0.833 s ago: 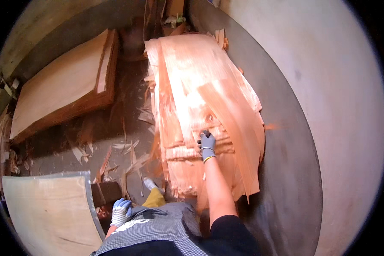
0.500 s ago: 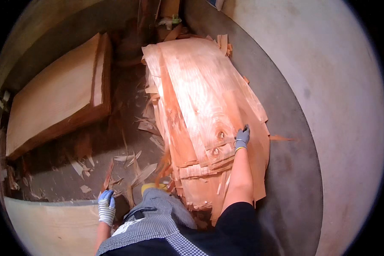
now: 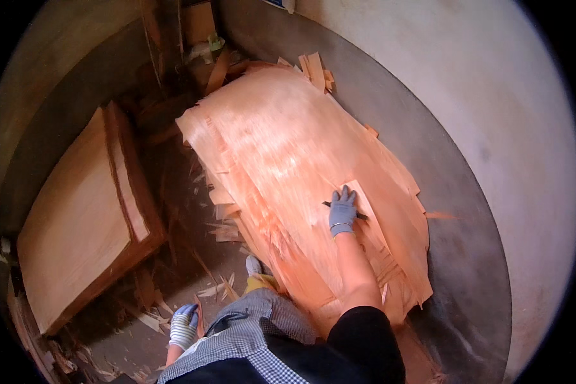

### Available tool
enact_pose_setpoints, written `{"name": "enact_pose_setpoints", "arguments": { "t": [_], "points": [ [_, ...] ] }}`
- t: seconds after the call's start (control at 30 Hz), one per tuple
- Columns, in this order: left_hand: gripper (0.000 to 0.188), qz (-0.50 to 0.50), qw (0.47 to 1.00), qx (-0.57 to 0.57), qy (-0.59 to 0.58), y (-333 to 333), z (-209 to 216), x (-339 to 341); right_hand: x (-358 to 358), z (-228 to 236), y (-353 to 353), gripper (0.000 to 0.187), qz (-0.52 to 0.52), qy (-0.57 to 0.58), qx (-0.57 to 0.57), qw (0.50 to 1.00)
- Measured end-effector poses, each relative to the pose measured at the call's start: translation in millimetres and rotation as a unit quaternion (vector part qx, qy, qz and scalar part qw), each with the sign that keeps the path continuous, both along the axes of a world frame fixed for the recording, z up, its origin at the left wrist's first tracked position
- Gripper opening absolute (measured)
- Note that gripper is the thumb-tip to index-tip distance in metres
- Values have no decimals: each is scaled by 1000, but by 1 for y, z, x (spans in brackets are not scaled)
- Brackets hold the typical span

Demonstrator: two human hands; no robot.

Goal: The person uses a wooden guide to measure and select specific sheets of wood veneer from large stacks. They lift individual veneer sheets, move them to a different table, and use a knife to trim a small section from a sheet.

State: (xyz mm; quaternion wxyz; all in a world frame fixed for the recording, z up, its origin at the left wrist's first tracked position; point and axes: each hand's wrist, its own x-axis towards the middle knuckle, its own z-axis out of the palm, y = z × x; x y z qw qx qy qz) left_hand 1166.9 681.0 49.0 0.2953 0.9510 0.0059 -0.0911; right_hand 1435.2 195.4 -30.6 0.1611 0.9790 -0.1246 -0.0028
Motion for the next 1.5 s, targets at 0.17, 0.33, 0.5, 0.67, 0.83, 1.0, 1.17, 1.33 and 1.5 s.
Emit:
{"name": "enact_pose_setpoints", "arguments": {
  "t": [0.17, 0.33, 0.5, 0.67, 0.83, 1.0, 1.17, 1.33, 1.5],
  "points": [
    [26, 36, 998, -46, 5, 26, -3, 73, 36, 14, -26, 22, -10, -22, -26, 999],
    [30, -118, 989, -23, 92, 27, -8, 141, 42, 47, -10, 12, 82, 68, 89, 990],
    [33, -232, 967, 4, 105, 22, -2, 216, 53, 35, 12, 15, 23, 44, 170, 984],
    [30, -243, 966, 37, 80, 33, 15, 259, 116, 55, 39, 20, -85, -88, 120, 985],
    [28, -180, 979, 43, 79, 64, -4, 236, 177, 21, 7, 18, -106, -26, 57, 992],
    [34, -209, 954, 20, 215, 58, -15, 216, 236, 66, -12, 18, -46, -137, 118, 982],
    [34, -228, 960, 20, 158, 41, 4, 246, 268, 196, 13, 19, -3, -258, 194, 947],
    [31, -306, 949, 9, 80, 51, 5, 288, 231, 267, 61, 17, 50, -392, 204, 896],
    [31, -411, 908, -20, 74, 73, -14, 321, 126, 320, 82, 14, 8, -525, 114, 843]
  ]
}}
